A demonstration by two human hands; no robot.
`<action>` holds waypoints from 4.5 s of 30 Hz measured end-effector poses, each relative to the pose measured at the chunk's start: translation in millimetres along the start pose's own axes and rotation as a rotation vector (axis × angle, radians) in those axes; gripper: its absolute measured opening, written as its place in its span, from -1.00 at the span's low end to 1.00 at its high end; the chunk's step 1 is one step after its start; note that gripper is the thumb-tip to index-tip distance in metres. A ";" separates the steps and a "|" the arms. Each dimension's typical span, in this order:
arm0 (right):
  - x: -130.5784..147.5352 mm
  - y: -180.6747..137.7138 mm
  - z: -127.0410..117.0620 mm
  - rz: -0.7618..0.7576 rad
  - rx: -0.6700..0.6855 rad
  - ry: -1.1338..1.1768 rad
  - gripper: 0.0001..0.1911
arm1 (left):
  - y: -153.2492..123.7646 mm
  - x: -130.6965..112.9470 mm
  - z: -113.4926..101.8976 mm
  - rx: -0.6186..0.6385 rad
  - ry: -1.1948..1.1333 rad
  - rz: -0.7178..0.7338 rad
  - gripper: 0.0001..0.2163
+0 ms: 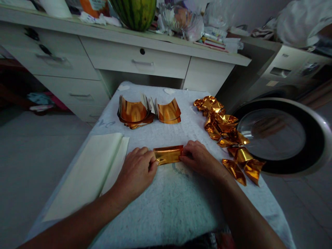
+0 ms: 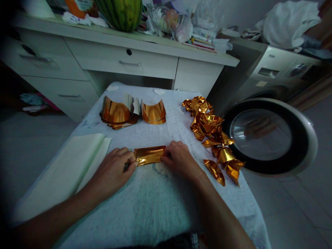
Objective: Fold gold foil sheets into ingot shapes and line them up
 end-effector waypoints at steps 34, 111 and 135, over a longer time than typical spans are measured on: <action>-0.7 0.4 0.7 0.013 -0.014 0.002 -0.90 | -10.4 -10.1 4.5 -0.153 0.148 0.260 -0.67; 59.8 4.5 31.3 0.166 -0.172 -0.167 -0.62 | -45.7 -37.1 16.8 -0.247 0.614 0.366 -0.63; 17.9 -8.7 14.2 0.231 -0.168 -0.141 -0.27 | -43.2 -33.6 13.5 -0.226 0.652 0.456 -0.62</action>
Point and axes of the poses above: each hand's wrist, its own y-axis towards the middle knuckle, its own z-axis out of the palm, x = y × z, the point moved 3 cm from there along y, towards the middle knuckle, and after that the axes turned 5 degrees about x, right-handed, at the moved point
